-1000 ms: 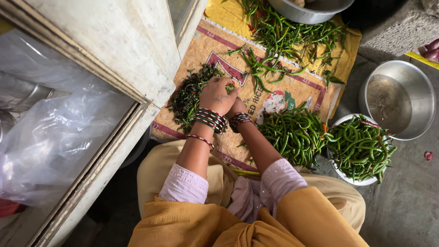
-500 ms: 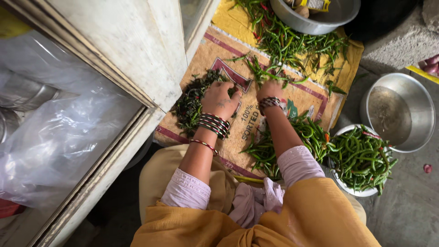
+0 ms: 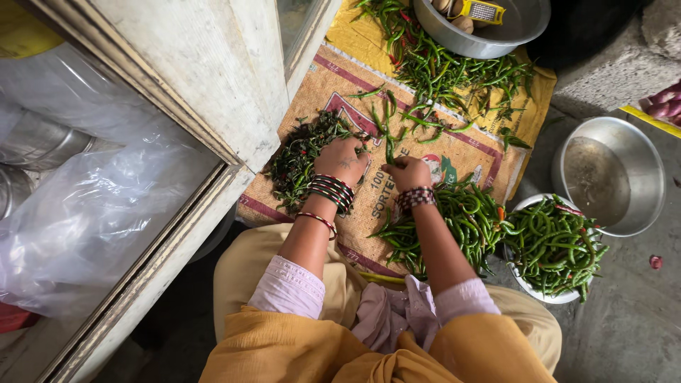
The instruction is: The person sits on the floor and repeatedly picks green chilies from a pile on a sack, removes the stems by hand, and places the trimmed chilies into a metal bowl. Stems and discarded pieces are set aside on the sack.
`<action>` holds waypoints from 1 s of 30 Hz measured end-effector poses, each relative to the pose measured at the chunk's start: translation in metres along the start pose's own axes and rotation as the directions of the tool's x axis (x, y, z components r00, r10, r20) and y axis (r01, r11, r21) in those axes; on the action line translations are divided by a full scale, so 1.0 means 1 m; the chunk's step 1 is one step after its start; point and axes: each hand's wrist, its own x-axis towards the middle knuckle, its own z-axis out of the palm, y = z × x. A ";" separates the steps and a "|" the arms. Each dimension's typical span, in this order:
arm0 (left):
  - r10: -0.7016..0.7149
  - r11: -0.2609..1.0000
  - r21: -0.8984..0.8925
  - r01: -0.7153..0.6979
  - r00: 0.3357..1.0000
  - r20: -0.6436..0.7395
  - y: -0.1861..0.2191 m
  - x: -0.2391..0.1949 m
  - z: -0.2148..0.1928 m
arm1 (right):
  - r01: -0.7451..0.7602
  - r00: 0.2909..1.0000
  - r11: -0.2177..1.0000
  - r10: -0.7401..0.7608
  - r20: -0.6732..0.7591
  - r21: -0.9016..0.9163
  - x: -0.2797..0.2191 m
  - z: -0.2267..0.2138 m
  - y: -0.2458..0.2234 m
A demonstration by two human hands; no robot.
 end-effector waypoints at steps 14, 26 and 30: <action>0.277 0.515 -0.852 0.092 0.923 0.267 -0.021 0.026 0.037 | 0.159 0.972 0.731 -0.235 0.026 0.664 -0.082 -0.031 -0.021; 0.475 0.522 -0.850 -0.063 0.849 0.229 0.003 0.006 0.004 | 0.152 0.959 0.429 -0.283 -0.027 0.891 -0.082 -0.037 -0.002; 0.461 0.668 -0.724 -0.173 0.860 0.219 0.004 0.002 0.000 | 0.289 0.953 0.514 -0.235 -0.191 0.808 -0.080 -0.046 -0.009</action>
